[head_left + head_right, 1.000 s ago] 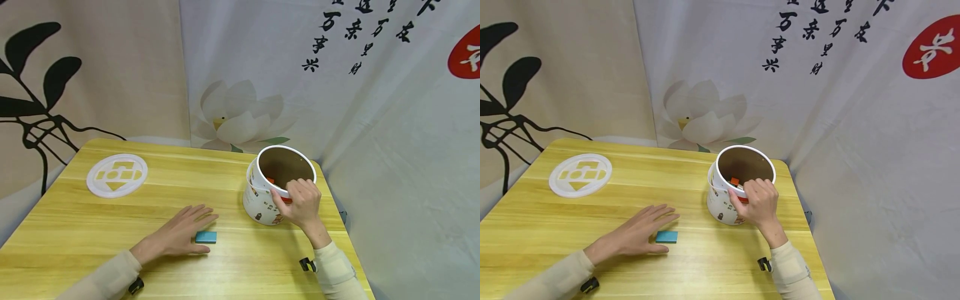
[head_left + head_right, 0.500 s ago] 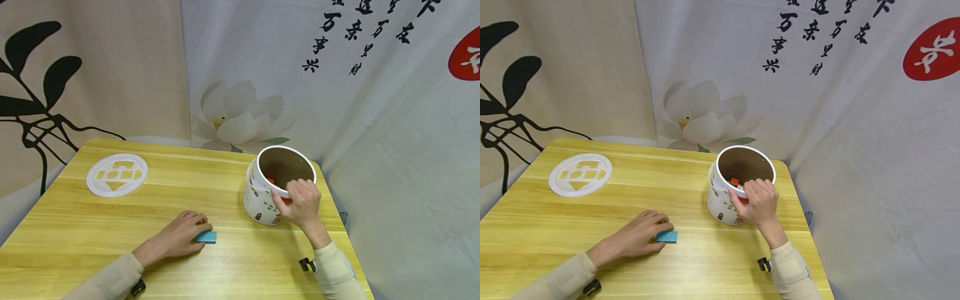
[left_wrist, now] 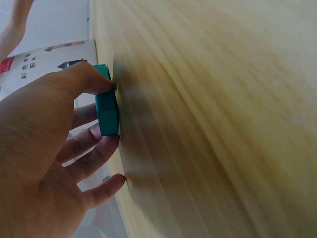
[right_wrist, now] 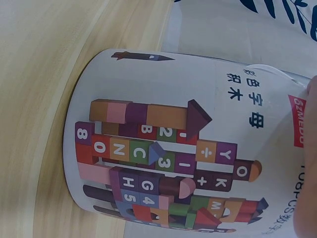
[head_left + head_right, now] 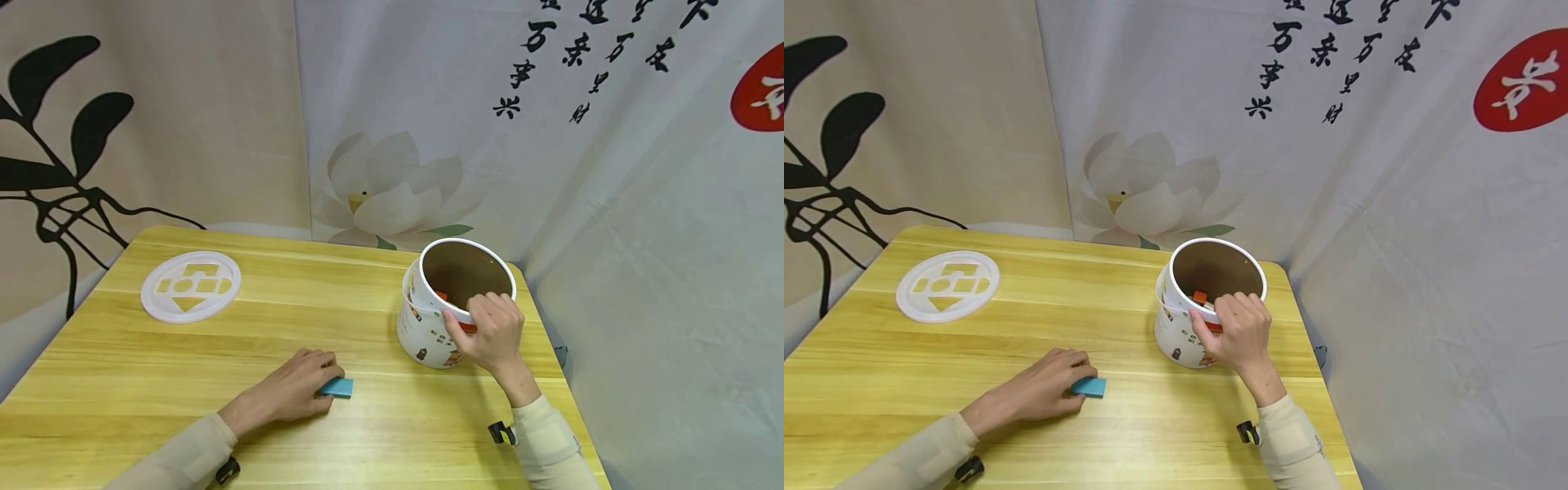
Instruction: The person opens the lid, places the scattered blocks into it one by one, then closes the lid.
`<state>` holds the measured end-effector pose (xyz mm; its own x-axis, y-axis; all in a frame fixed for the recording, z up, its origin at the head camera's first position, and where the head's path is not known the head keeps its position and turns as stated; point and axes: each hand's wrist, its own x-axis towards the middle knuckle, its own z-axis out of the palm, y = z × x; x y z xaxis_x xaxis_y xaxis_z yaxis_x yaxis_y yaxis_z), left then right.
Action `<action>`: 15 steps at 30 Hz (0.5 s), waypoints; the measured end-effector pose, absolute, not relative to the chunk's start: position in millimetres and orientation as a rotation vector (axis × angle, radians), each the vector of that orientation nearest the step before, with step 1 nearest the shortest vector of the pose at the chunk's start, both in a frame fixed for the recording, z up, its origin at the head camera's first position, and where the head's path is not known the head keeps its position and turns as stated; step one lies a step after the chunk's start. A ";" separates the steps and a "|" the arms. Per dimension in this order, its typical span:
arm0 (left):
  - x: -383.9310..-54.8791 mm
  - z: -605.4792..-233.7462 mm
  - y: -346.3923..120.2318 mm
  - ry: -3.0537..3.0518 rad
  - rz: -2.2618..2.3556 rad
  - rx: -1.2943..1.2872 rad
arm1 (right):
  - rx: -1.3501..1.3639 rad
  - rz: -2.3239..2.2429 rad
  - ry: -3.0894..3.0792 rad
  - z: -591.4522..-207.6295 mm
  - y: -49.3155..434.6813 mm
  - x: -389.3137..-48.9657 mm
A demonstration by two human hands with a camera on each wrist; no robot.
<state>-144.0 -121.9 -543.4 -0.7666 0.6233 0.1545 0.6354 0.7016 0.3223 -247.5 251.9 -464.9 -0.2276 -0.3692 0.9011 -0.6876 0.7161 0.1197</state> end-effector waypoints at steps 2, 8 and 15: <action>-144.9 -542.4 -121.7 -2.872 -0.567 -1.067 | 0.826 0.368 -1.845 -464.7 251.8 -247.5; -151.7 -535.3 -119.9 -2.854 -0.566 -1.064 | 0.826 0.370 -1.845 -464.6 251.6 -247.3; -167.3 -511.1 -112.8 -2.732 -0.626 -1.059 | 0.826 0.367 -1.847 -464.1 251.1 -247.0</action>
